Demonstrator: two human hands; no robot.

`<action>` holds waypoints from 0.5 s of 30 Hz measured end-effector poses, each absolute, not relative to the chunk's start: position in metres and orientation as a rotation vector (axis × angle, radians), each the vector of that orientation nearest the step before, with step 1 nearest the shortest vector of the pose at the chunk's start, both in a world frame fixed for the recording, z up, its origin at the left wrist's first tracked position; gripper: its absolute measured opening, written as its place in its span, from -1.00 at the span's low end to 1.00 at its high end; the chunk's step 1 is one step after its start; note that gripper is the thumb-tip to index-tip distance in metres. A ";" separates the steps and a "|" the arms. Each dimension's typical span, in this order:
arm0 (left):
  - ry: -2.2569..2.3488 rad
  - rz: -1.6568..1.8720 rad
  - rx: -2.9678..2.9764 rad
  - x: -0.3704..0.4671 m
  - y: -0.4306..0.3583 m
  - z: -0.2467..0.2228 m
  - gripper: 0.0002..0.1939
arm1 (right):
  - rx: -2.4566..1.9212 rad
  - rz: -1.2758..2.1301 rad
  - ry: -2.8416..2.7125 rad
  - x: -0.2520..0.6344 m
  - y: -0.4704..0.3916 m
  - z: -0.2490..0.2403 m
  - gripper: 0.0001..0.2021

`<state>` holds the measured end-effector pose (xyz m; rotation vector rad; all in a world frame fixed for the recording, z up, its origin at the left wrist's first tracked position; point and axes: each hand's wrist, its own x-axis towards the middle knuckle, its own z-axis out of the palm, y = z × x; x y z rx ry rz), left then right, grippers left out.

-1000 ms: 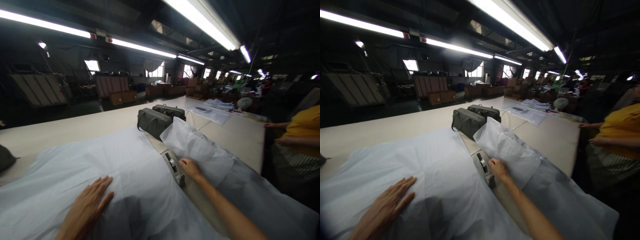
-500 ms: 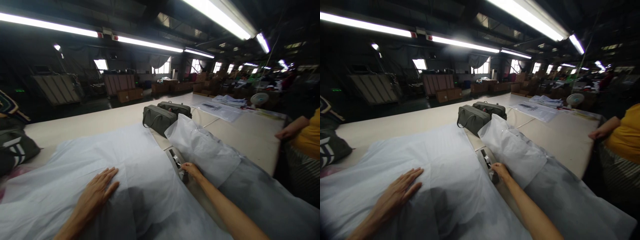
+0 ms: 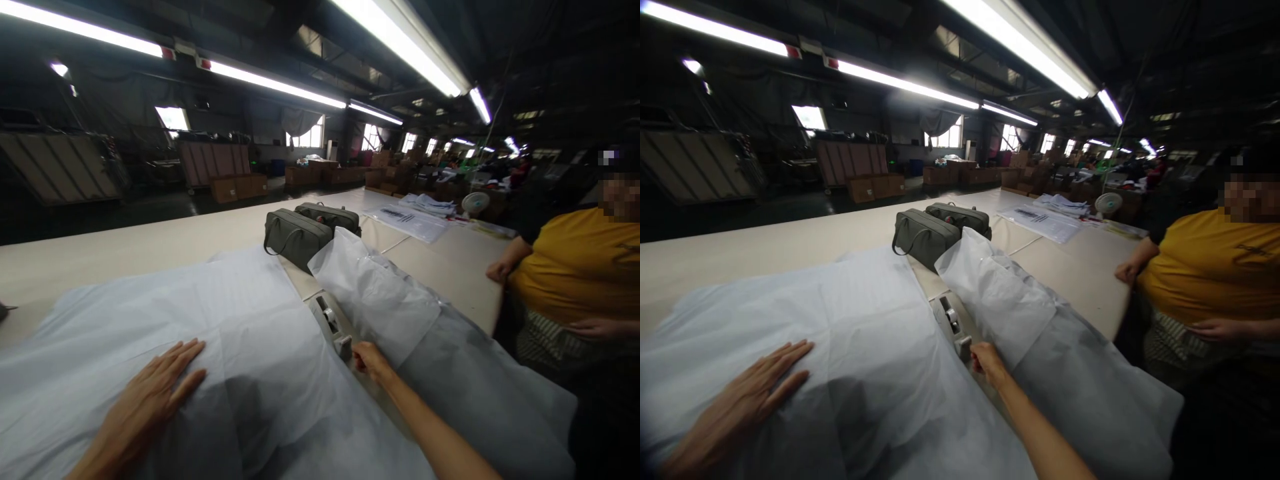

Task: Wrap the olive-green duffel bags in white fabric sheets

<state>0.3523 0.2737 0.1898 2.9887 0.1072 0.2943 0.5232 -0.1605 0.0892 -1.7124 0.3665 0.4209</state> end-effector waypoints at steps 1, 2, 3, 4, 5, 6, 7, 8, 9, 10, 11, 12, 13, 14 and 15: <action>0.107 0.288 2.989 0.352 0.272 0.192 -0.34 | -1.722 0.426 0.371 0.520 -0.160 0.086 -0.80; 0.104 0.282 2.988 0.352 0.270 0.195 -0.35 | -1.738 0.428 0.368 0.517 -0.160 0.084 -0.79; 0.101 0.272 2.988 0.351 0.267 0.199 -0.36 | -1.762 0.430 0.358 0.513 -0.161 0.083 -0.77; 0.102 0.259 2.988 0.351 0.263 0.203 -0.38 | -1.791 0.432 0.342 0.509 -0.163 0.082 -0.74; 0.106 0.241 2.988 0.350 0.259 0.207 -0.40 | -1.824 0.436 0.320 0.505 -0.166 0.083 -0.71; 0.116 0.220 2.988 0.348 0.255 0.210 -0.41 | -1.859 0.441 0.293 0.502 -0.169 0.086 -0.67; 0.134 0.204 2.986 0.348 0.252 0.213 -0.43 | -1.888 0.446 0.264 0.500 -0.172 0.092 -0.66; 0.152 0.199 2.981 0.347 0.248 0.215 -0.44 | -1.907 0.443 0.219 0.501 -0.175 0.102 -0.66; 0.164 0.203 2.975 0.346 0.245 0.215 -0.45 | -1.914 0.438 0.138 0.504 -0.174 0.116 -0.69; 0.173 0.214 2.967 0.346 0.243 0.216 -0.46 | -1.912 0.433 0.021 0.508 -0.170 0.135 -0.71; 0.179 0.228 2.958 0.346 0.241 0.216 -0.47 | -1.897 0.437 -0.132 0.513 -0.161 0.160 -0.73; 0.185 0.244 2.948 0.345 0.240 0.215 -0.48 | -1.874 0.460 -0.326 0.518 -0.147 0.188 -0.74; 0.186 0.254 2.939 0.344 0.238 0.215 -0.49 | -1.855 0.512 -0.507 0.523 -0.128 0.218 -0.74; 0.186 0.253 2.932 0.344 0.237 0.216 -0.49 | -1.836 0.615 -0.675 0.527 -0.104 0.248 -0.76; 0.187 0.247 2.927 0.343 0.236 0.217 -0.49 | -1.823 0.723 -0.827 0.531 -0.076 0.277 -0.78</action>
